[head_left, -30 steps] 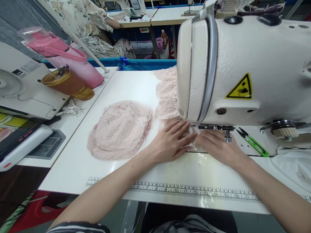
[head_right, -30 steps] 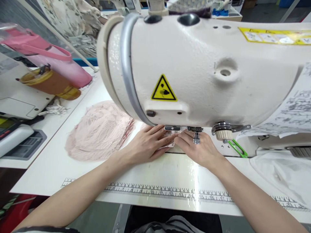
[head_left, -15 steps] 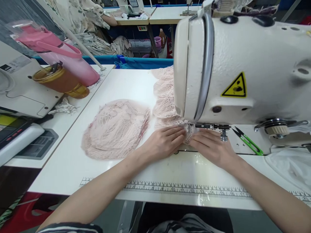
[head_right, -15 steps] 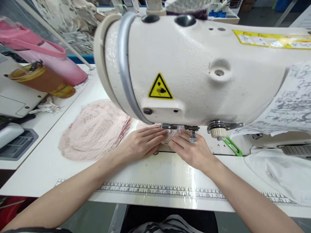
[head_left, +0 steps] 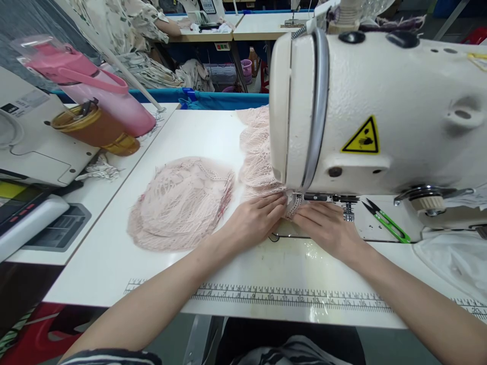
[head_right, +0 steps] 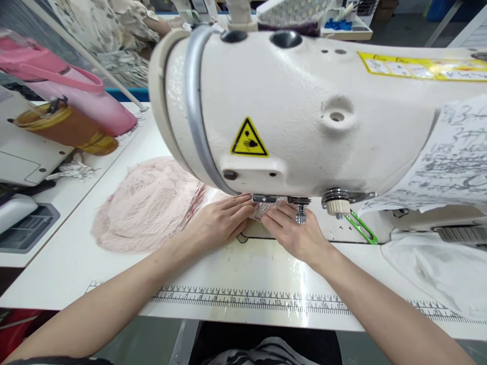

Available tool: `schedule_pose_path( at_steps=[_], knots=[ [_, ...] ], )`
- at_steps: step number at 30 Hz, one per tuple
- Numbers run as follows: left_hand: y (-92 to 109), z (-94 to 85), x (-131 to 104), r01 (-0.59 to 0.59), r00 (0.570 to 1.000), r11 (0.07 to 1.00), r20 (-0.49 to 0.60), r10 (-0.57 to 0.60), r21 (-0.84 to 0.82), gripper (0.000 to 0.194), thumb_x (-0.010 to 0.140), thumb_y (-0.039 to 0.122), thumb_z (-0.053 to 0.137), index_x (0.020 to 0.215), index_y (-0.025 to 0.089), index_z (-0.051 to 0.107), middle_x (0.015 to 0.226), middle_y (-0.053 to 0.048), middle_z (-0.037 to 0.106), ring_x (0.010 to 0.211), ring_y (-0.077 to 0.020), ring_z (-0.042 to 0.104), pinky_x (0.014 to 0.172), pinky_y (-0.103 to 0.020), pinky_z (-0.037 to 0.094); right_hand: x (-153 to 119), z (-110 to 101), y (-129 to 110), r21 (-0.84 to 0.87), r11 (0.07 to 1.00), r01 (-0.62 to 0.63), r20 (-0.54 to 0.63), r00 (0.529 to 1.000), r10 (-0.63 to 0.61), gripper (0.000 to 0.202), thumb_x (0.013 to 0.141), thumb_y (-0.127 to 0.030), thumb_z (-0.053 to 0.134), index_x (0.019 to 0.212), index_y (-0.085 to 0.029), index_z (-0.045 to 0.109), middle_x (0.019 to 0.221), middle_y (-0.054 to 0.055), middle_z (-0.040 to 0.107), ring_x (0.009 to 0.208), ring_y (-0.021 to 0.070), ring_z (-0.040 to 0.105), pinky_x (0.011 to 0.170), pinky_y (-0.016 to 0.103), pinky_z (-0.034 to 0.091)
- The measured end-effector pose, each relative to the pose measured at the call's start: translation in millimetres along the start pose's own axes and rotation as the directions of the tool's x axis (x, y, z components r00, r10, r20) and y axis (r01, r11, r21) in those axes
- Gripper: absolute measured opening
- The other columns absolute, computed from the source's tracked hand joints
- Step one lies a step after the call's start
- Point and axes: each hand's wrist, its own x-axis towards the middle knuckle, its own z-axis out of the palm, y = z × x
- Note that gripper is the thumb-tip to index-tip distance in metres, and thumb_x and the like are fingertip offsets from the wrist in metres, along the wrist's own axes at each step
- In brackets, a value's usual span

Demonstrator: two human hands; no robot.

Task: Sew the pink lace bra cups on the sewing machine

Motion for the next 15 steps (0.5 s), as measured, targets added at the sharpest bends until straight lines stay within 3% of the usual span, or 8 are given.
schedule_pose_path(
  at_steps=[9, 15],
  knots=[
    [3.5, 5.3, -0.9, 0.051, 0.998, 0.998, 0.031, -0.053, 0.034, 0.027, 0.098, 0.010, 0.038, 0.107, 0.006, 0.064, 0.118, -0.015, 0.068, 0.116, -0.0241, 0.063, 0.096, -0.038, 0.056, 1.8, -0.5, 6.4, 0.083, 0.996, -0.028, 0.062, 0.998, 0.023, 0.032, 0.094, -0.007, 0.043, 0.107, -0.025, 0.067, 0.101, 0.003, 0.069, 0.097, 0.0157, 0.062, 0.079, 0.030, 0.053],
    [4.7, 9.3, -3.2, 0.029, 1.000, 0.996, -0.003, -0.029, 0.084, 0.028, 0.098, 0.011, 0.041, 0.116, 0.005, 0.062, 0.121, -0.016, 0.066, 0.115, -0.0269, 0.063, 0.093, -0.041, 0.058, 0.4, -3.5, 7.3, -0.005, 0.998, -0.057, 0.017, 0.998, 0.057, 0.030, 0.092, -0.004, 0.043, 0.098, -0.022, 0.067, 0.102, 0.001, 0.071, 0.087, 0.0130, 0.063, 0.069, 0.026, 0.048]
  ],
)
